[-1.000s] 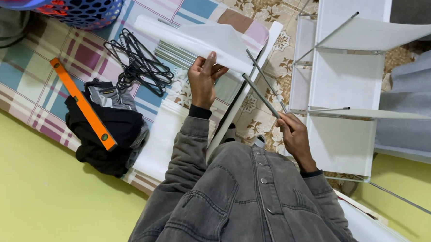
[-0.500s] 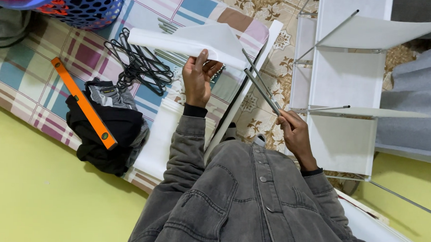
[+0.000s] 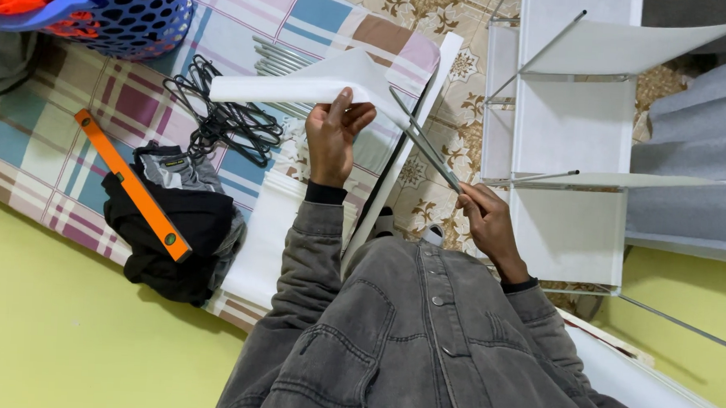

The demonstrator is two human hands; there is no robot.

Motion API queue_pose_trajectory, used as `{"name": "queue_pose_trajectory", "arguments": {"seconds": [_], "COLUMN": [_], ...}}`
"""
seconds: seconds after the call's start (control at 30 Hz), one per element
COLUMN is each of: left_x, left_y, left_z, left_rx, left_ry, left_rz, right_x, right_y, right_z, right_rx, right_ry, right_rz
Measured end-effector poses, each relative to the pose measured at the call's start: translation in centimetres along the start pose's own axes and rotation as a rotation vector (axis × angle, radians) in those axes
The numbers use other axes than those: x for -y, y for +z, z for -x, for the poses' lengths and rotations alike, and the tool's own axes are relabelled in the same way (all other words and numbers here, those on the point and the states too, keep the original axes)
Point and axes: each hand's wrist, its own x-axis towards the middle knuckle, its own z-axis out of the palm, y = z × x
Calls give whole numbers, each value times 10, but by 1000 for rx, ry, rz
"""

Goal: The person assembles a storage rack by threading metal rods through fabric shelves, attaching plastic connectors to the rods, and assembling the frame pieces.

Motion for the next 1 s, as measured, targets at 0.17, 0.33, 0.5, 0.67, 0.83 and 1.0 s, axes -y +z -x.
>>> {"name": "queue_pose_trajectory", "arguments": {"seconds": [0.17, 0.33, 0.5, 0.67, 0.83, 1.0], "left_x": [6, 16, 31, 47, 55, 61], "left_y": [13, 22, 26, 38, 59, 86], "left_z": [9, 17, 28, 35, 41, 60], "left_rx": [18, 38, 221, 243, 248, 322], "left_ry": [-20, -31, 31, 52, 147, 216], "left_rz": [-288, -484, -565, -572, -766, -737], "right_x": [3, -1, -5, -7, -13, -20], "right_y": [-1, -1, 7, 12, 23, 33], "right_z": [1, 3, 5, 6, 7, 2], "right_rx": [14, 6, -38, -77, -101, -35], "right_ry": [-22, -65, -79, -106, -41, -87], "right_rz": [-2, -16, 7, 30, -52, -143]}}
